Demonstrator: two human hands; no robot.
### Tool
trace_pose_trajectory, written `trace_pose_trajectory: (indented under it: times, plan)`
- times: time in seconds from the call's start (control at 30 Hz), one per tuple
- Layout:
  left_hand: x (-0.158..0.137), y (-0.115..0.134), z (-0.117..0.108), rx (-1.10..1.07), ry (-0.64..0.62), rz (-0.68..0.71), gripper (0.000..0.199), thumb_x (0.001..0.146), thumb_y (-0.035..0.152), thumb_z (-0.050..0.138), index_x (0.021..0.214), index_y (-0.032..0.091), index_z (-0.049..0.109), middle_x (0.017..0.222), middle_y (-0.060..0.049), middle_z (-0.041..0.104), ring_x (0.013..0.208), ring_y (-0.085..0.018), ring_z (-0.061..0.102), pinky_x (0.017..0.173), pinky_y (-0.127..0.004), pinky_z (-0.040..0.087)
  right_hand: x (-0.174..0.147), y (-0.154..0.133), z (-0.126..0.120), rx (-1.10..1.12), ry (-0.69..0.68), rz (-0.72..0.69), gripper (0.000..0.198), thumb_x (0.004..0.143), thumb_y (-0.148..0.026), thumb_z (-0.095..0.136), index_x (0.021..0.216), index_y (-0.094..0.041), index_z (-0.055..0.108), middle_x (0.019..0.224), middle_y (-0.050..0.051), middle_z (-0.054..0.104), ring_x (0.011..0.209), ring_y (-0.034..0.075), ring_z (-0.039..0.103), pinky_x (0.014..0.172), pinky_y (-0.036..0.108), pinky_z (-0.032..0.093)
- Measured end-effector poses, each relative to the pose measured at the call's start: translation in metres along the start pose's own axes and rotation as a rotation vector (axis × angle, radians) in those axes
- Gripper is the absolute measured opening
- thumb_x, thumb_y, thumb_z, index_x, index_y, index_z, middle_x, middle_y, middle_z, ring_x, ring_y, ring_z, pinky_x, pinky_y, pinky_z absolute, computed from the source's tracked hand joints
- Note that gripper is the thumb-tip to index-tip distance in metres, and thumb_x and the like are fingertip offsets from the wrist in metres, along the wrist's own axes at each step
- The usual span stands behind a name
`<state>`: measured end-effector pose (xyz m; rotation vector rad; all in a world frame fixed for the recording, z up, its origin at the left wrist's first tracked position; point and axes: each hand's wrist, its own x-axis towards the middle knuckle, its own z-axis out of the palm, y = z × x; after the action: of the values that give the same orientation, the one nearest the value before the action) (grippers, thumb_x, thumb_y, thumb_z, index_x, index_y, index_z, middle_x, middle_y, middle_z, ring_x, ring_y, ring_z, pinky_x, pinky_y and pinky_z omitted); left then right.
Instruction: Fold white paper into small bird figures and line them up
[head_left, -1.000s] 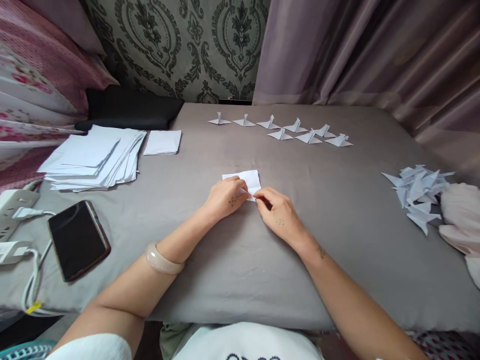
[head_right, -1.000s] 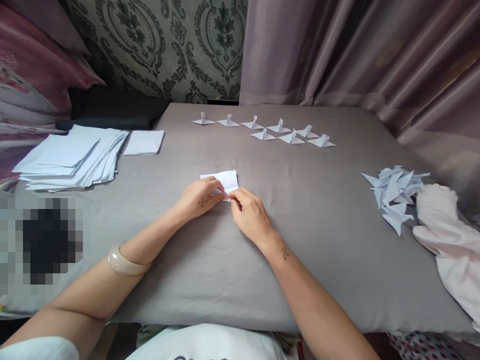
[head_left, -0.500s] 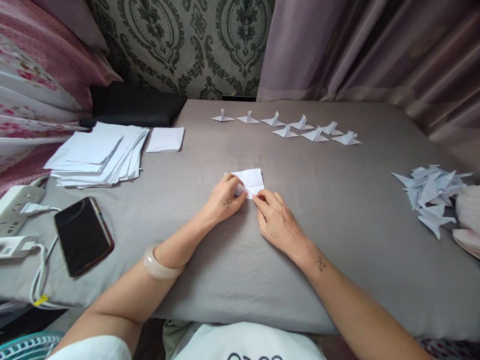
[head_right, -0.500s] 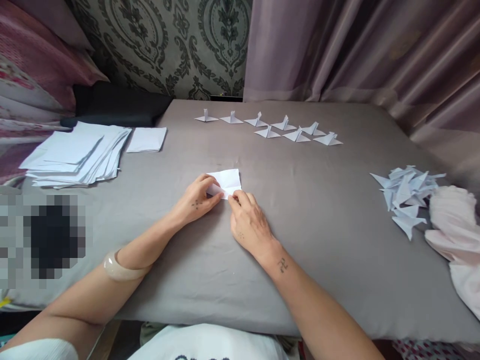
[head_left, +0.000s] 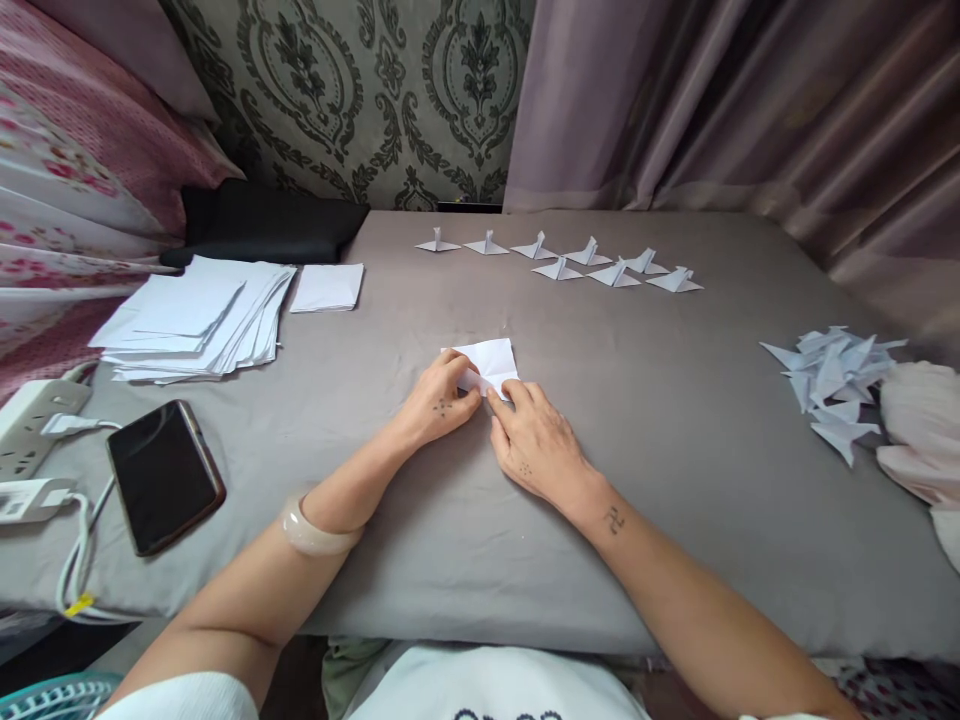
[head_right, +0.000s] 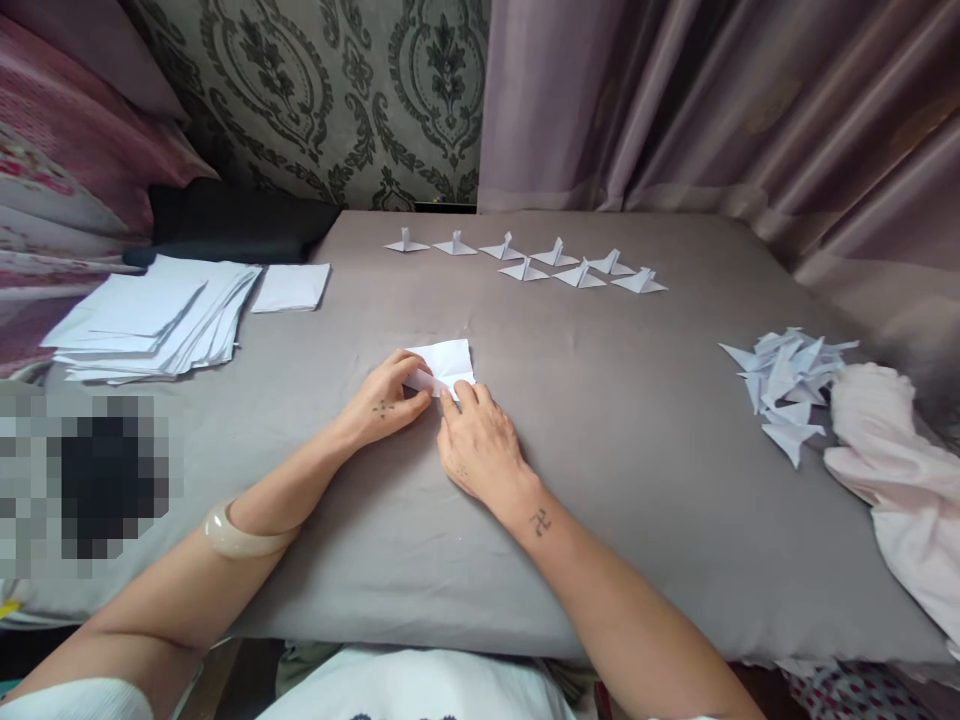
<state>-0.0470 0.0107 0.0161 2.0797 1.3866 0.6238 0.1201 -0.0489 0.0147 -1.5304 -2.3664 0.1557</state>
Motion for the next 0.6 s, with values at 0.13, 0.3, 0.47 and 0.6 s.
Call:
trace_pose_trajectory:
  times: [0.13,0.3,0.47,0.6]
  plan:
    - [-0.003,-0.001,-0.003,-0.106,0.019,0.101,0.011,0.082,0.020,0.053,0.088,0.018,0.062,0.100,-0.005,0.059,0.080,-0.014,0.058,0.070,-0.025,0.047,0.003,0.017,0.000,0.170,0.186,0.065,0.025,0.089,-0.023,0.052,0.111,-0.020,0.062,0.112,0.009,0.060,0.102,0.022,0.053,0.084,0.033,0.045]
    - [-0.002,-0.001,-0.001,-0.140,0.065,0.258,0.011,0.088,0.023,0.055,0.086,0.021,0.066,0.119,-0.007,0.056,0.112,-0.018,0.054,0.099,-0.034,0.042,0.003,0.030,-0.005,0.114,0.233,0.010,0.022,0.088,-0.015,0.051,0.104,-0.022,0.065,0.098,0.006,0.065,0.095,0.021,0.053,0.084,0.034,0.039]
    - [-0.004,-0.004,0.003,0.138,0.133,0.269,0.015,0.083,0.024,0.064,0.098,0.022,0.066,0.121,-0.009,0.055,0.112,-0.023,0.047,0.096,-0.038,0.040,-0.003,0.024,-0.010,-0.141,0.195,-0.038,0.030,0.090,-0.009,0.041,0.099,-0.021,0.067,0.089,0.007,0.061,0.086,0.021,0.048,0.081,0.034,0.034]
    - [-0.012,0.000,0.003,0.307,0.037,0.283,0.016,0.088,0.028,0.058,0.100,0.021,0.065,0.107,-0.008,0.062,0.099,-0.022,0.052,0.087,-0.037,0.038,-0.005,0.020,-0.011,-0.200,0.122,-0.050,0.030,0.087,-0.006,0.043,0.100,-0.019,0.066,0.089,0.008,0.058,0.085,0.022,0.045,0.080,0.035,0.033]
